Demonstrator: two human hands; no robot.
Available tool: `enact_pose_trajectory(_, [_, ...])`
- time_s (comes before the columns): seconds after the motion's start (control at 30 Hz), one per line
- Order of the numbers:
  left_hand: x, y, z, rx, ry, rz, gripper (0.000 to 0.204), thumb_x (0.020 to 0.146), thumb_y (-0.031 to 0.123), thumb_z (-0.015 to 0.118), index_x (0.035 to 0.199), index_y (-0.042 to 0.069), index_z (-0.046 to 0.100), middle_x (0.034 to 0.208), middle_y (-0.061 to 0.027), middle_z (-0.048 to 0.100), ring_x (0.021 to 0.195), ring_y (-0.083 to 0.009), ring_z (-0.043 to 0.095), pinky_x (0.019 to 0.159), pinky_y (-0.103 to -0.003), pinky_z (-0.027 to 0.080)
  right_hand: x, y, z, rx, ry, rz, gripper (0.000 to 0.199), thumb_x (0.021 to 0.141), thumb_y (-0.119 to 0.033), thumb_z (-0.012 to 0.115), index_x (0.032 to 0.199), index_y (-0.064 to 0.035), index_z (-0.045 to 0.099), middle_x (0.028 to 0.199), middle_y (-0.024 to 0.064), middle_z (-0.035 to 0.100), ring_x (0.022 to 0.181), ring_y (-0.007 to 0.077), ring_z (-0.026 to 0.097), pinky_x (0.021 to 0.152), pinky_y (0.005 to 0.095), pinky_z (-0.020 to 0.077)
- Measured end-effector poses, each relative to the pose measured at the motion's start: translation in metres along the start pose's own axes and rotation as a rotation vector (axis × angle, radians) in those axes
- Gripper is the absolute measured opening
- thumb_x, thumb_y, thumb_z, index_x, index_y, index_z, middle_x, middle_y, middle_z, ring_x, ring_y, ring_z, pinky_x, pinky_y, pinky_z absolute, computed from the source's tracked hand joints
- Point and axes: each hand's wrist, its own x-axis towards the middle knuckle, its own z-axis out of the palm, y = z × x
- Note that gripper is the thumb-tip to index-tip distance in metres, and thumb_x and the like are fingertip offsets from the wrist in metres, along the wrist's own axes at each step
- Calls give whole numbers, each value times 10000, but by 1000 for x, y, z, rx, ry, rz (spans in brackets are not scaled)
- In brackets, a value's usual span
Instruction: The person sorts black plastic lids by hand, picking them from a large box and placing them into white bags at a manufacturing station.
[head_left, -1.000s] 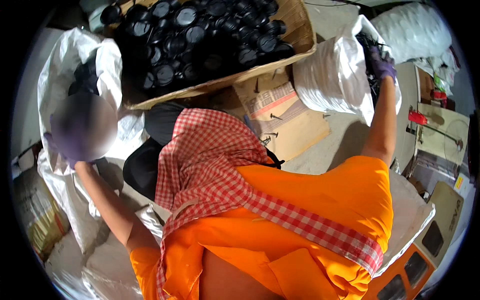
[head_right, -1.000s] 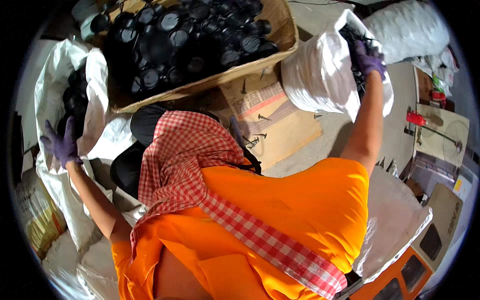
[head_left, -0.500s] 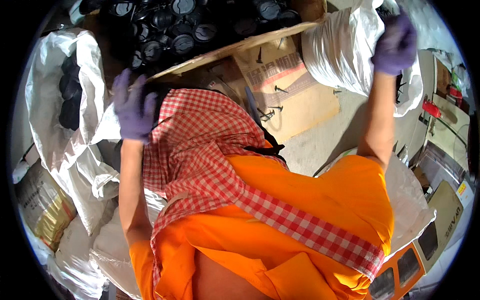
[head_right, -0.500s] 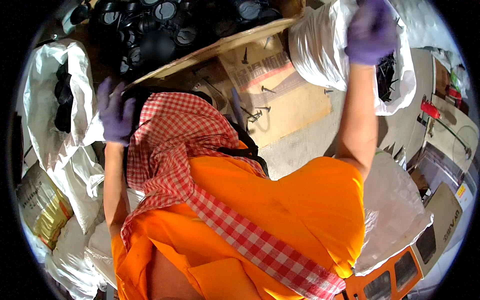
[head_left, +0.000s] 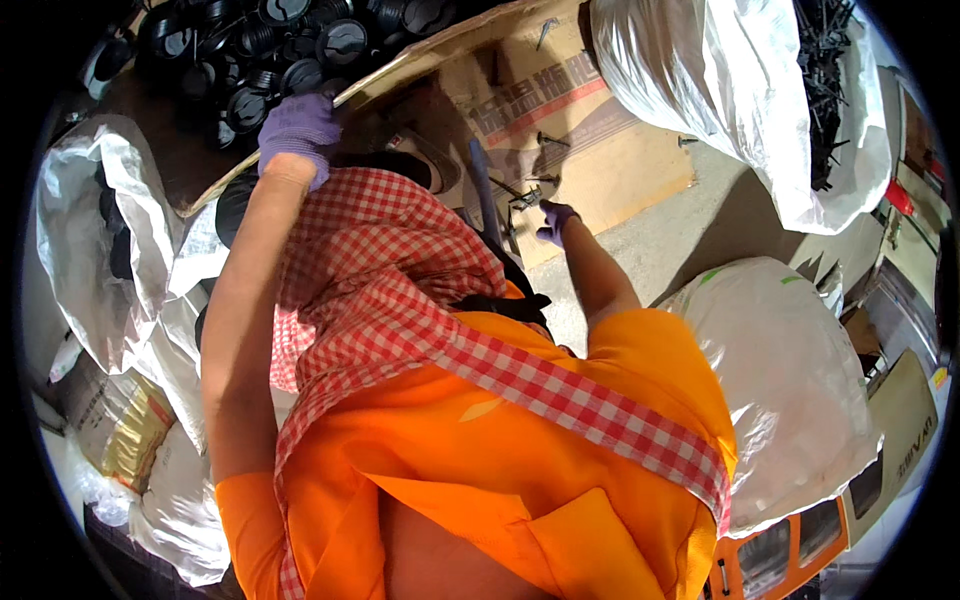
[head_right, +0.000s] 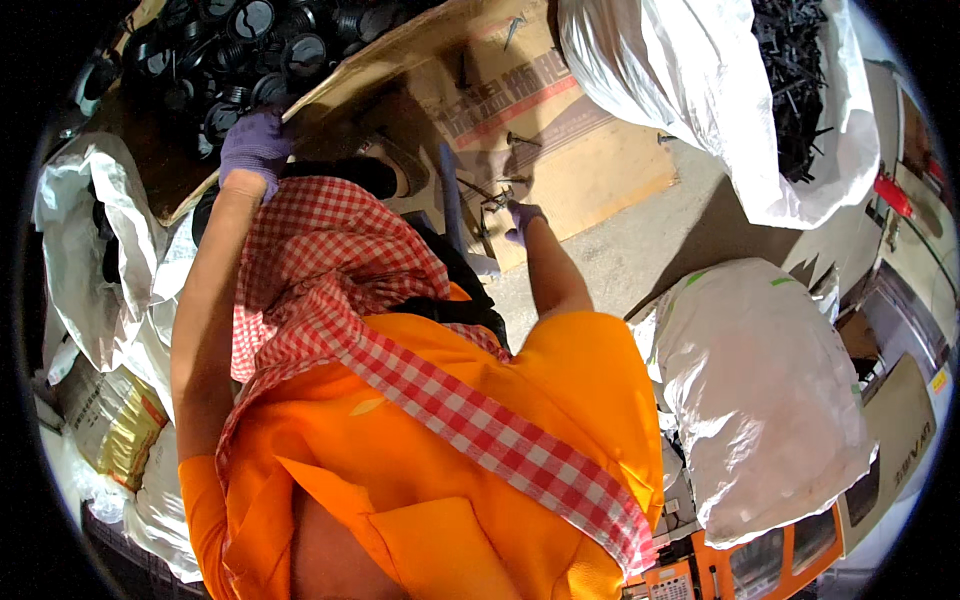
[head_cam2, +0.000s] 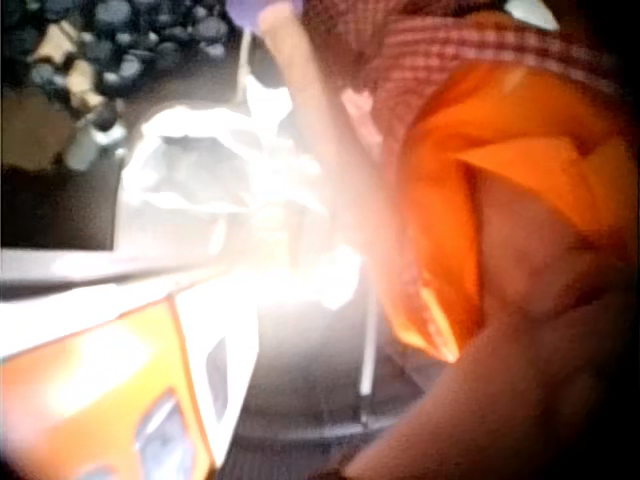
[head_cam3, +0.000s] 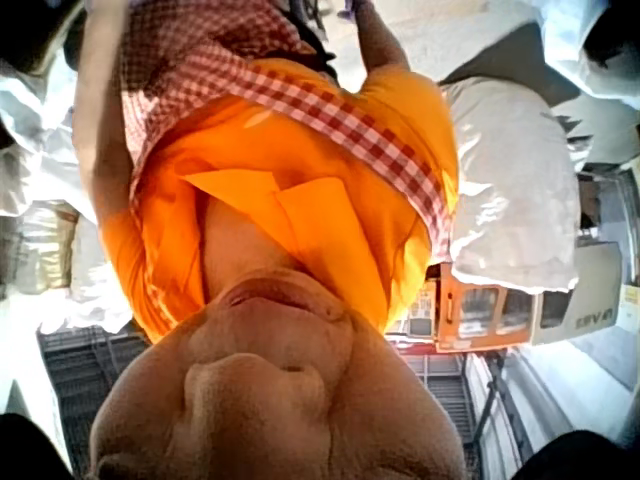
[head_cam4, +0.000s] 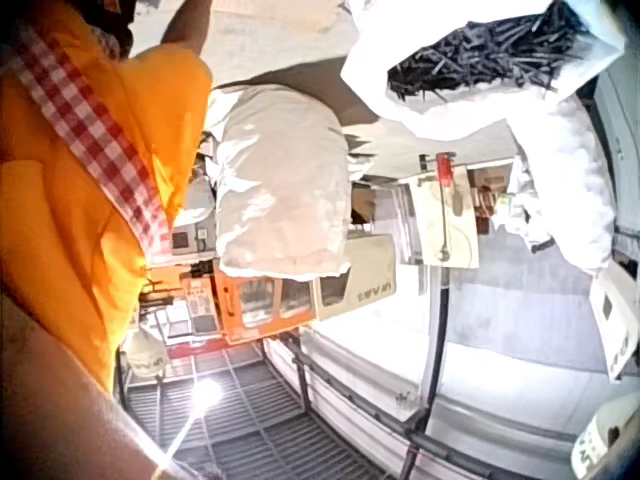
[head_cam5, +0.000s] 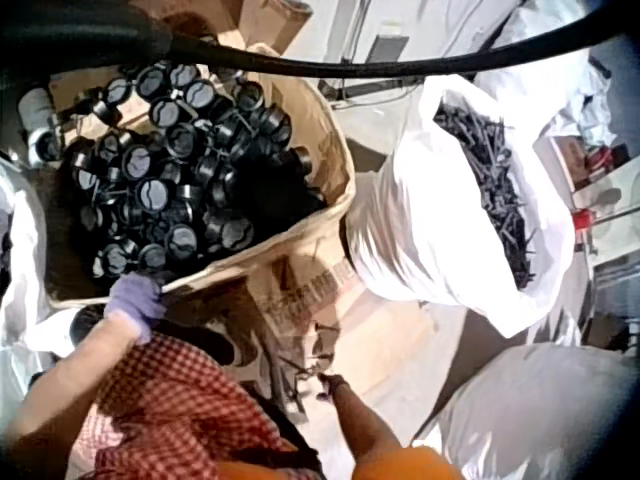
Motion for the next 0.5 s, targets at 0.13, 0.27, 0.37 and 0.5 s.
enact_pose_trajectory(0.13, [5,8,-3,114,-29,-72,390,809,246,561,1187,151,540,998,-176,616,932,-342,588,794,-427,475,102,48,15,-354,-305,-185,706,770,-398,676,1337,-141,343,1348,188,318,1177,304,391,971,421,386])
enact_pose_trajectory(0.27, [-1,2,9,142,68,-107,396,825,222,547,1220,201,524,1089,-146,598,967,-339,583,812,-424,478,76,36,52,-996,-242,-512,816,737,-459,672,1360,-118,271,1356,160,322,1200,280,355,1027,370,315])
enact_pose_trajectory(0.37, [2,16,1,79,105,-105,379,849,227,520,1228,226,522,1130,-138,579,975,-336,579,819,-423,475,178,84,70,-4,-265,-190,877,723,-539,634,1365,-98,229,1364,97,349,1214,249,326,1038,391,268])
enact_pose_trajectory(0.5, [-4,15,6,96,122,-183,381,840,228,523,1220,243,500,1152,-86,576,994,-297,582,819,-404,484,159,85,80,817,-304,67,701,784,-558,540,1319,-148,347,1263,74,441,1196,270,355,1012,511,261])
